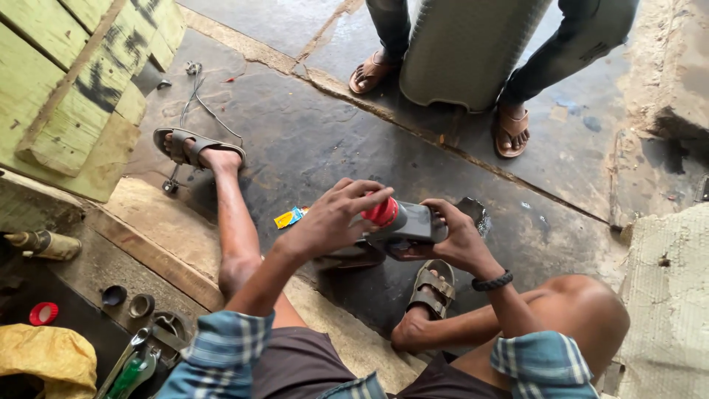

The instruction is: Pouring used motor oil from one container into another for disposal or recycling.

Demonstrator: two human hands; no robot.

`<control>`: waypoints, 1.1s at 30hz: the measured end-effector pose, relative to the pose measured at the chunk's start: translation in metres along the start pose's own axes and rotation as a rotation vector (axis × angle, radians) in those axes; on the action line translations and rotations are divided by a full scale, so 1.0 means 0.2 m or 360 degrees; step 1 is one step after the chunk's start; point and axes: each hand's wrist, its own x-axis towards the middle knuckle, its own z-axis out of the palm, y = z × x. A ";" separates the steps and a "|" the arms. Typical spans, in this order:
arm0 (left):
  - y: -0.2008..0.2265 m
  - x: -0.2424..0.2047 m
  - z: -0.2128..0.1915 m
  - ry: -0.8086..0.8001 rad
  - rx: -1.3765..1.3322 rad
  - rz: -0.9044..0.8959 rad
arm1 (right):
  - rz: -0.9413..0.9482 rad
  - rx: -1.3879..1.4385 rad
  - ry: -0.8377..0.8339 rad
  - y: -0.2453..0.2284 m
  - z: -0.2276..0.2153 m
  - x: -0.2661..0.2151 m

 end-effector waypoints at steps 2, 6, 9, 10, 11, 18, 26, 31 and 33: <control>-0.05 0.00 -0.01 -0.0082 -0.0214 0.0251 | -0.0013 -0.0008 -0.0021 -0.01 0.00 0.01; 0.11 0.05 -0.18 -0.0041 -0.0386 0.0341 | -0.0015 0.0078 -0.0042 -0.05 0.00 0.01; 0.22 0.10 -0.23 -0.0108 -0.0197 -0.0162 | -0.0059 0.0109 0.0021 -0.03 0.01 0.00; 0.22 0.10 -0.22 -0.0261 -0.0118 -0.0390 | -0.0074 0.0078 0.0018 -0.03 0.01 0.00; 0.22 0.11 -0.22 -0.0407 -0.0033 -0.0618 | -0.0101 0.0048 0.0016 -0.02 0.01 0.01; 0.08 0.06 -0.17 -0.0070 -0.0073 0.0487 | -0.0081 -0.0038 -0.0002 -0.04 0.01 0.00; 0.15 0.08 -0.23 -0.0499 0.0021 -0.0394 | -0.0116 -0.0004 -0.0003 -0.07 0.03 -0.02; 0.08 0.01 -0.26 -0.0213 -0.0299 0.0297 | -0.0164 0.0074 -0.0012 -0.08 0.02 -0.03; 0.10 0.00 -0.27 -0.0137 -0.0463 0.0419 | -0.0158 0.0105 -0.0050 -0.08 0.03 -0.03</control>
